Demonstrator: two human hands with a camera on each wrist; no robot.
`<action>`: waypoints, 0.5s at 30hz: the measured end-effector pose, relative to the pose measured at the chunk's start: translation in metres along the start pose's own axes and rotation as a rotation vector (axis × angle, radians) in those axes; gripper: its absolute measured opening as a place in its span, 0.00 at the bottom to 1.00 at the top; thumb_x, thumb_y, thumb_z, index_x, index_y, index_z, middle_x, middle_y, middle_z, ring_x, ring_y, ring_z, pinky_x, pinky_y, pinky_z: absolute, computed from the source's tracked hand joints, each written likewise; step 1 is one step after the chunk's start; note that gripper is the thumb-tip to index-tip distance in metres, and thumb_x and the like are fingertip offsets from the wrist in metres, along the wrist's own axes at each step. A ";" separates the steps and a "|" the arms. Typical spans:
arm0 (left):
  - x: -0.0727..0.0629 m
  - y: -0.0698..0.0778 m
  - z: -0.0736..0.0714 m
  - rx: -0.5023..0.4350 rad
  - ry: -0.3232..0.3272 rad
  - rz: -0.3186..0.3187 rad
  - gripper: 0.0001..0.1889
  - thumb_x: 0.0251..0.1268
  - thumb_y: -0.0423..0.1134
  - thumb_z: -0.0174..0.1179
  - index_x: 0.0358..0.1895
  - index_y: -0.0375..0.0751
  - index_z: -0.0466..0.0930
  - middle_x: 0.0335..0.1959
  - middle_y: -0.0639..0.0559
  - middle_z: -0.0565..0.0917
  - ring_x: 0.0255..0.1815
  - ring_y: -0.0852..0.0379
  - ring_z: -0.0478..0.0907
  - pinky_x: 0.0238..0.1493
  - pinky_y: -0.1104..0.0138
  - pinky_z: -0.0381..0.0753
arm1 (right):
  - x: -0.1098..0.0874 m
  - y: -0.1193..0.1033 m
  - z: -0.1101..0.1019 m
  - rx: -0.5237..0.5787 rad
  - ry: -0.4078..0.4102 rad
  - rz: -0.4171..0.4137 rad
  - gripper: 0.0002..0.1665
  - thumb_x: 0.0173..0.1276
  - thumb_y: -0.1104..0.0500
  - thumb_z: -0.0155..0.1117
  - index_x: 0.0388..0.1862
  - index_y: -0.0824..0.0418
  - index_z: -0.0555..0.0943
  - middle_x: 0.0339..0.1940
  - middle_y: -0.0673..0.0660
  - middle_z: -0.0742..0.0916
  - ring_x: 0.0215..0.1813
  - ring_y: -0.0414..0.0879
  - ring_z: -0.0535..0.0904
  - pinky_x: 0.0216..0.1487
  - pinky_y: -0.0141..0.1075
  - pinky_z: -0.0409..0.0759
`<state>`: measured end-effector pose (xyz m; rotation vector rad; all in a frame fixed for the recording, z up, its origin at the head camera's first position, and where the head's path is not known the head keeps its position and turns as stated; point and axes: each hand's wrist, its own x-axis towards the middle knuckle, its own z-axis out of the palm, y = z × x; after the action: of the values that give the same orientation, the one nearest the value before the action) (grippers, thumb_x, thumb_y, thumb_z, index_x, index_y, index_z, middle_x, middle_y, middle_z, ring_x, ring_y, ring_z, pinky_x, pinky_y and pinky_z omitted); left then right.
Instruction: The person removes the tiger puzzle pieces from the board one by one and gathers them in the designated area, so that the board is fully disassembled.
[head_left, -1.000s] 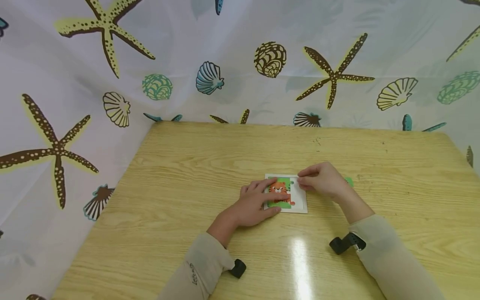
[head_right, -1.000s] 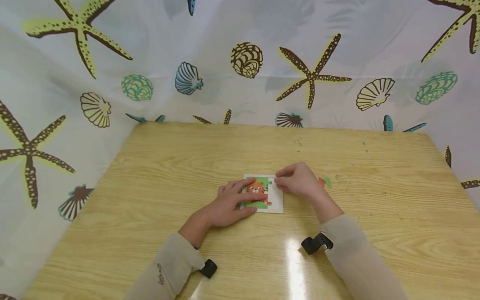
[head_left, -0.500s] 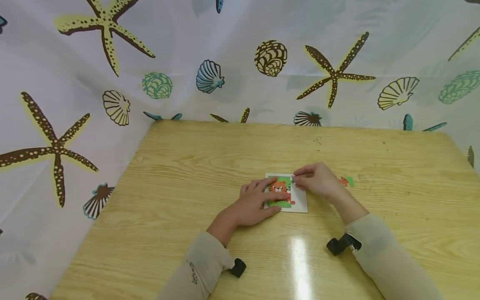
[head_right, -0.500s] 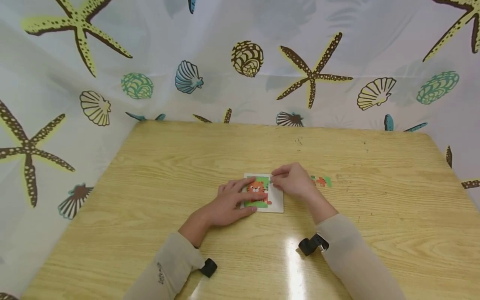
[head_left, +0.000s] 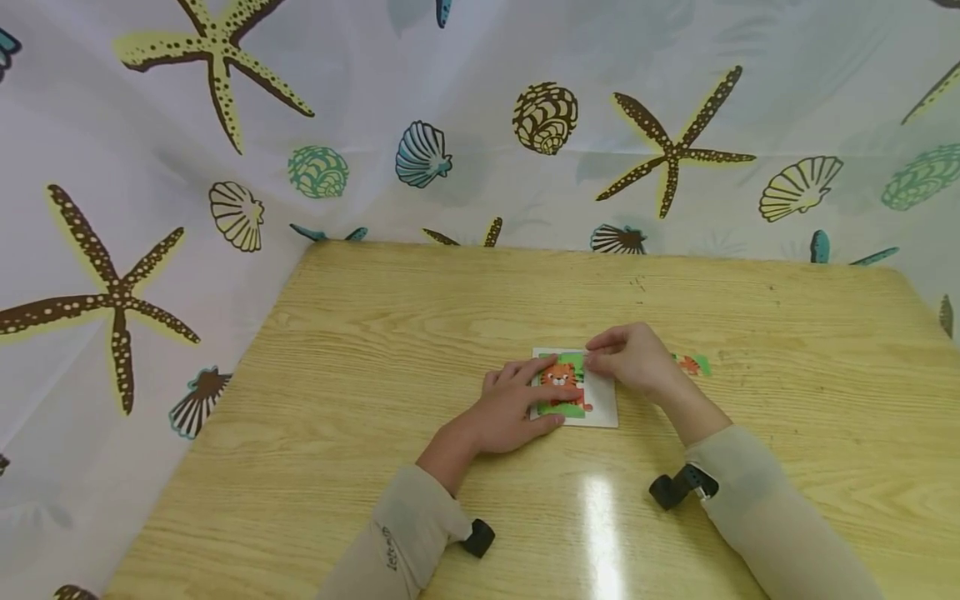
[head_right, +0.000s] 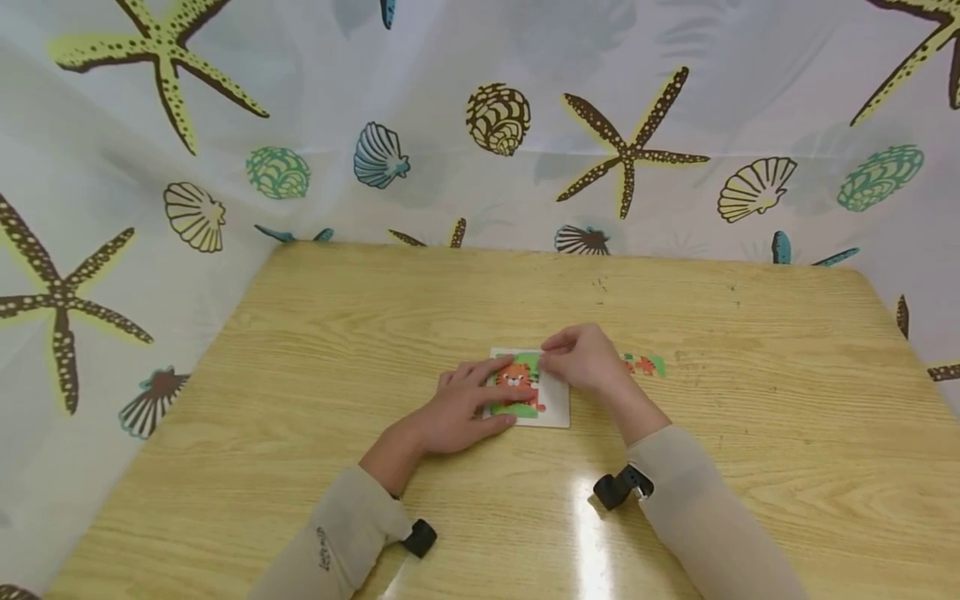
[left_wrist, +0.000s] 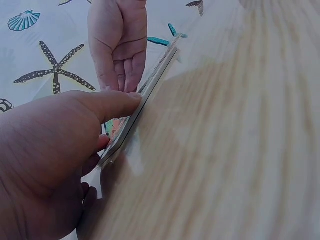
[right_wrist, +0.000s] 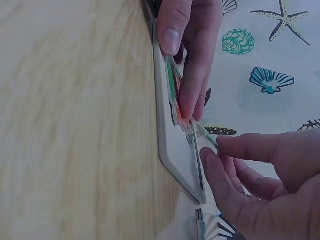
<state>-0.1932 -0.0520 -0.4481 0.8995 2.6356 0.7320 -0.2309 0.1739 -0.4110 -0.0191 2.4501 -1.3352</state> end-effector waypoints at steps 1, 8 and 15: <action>0.000 0.000 0.000 0.000 0.001 0.001 0.22 0.76 0.56 0.52 0.70 0.71 0.72 0.82 0.52 0.52 0.77 0.42 0.53 0.67 0.46 0.53 | 0.001 0.000 0.000 0.001 0.001 -0.002 0.17 0.70 0.61 0.66 0.54 0.67 0.83 0.46 0.62 0.88 0.42 0.44 0.84 0.44 0.32 0.82; 0.000 -0.001 0.000 0.015 0.004 0.003 0.21 0.76 0.56 0.52 0.70 0.71 0.72 0.82 0.52 0.52 0.77 0.43 0.53 0.66 0.46 0.54 | 0.005 0.000 0.004 0.018 0.015 0.019 0.17 0.70 0.61 0.67 0.55 0.65 0.83 0.46 0.61 0.88 0.45 0.45 0.84 0.45 0.33 0.82; 0.000 0.000 0.000 0.012 -0.004 0.001 0.22 0.76 0.55 0.52 0.70 0.71 0.71 0.82 0.52 0.52 0.77 0.43 0.52 0.66 0.46 0.54 | 0.005 0.003 0.004 0.030 0.024 0.001 0.18 0.70 0.62 0.67 0.57 0.66 0.82 0.50 0.63 0.89 0.49 0.46 0.85 0.48 0.33 0.83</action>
<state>-0.1933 -0.0524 -0.4480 0.9051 2.6392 0.7147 -0.2334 0.1713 -0.4168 0.0064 2.4495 -1.3790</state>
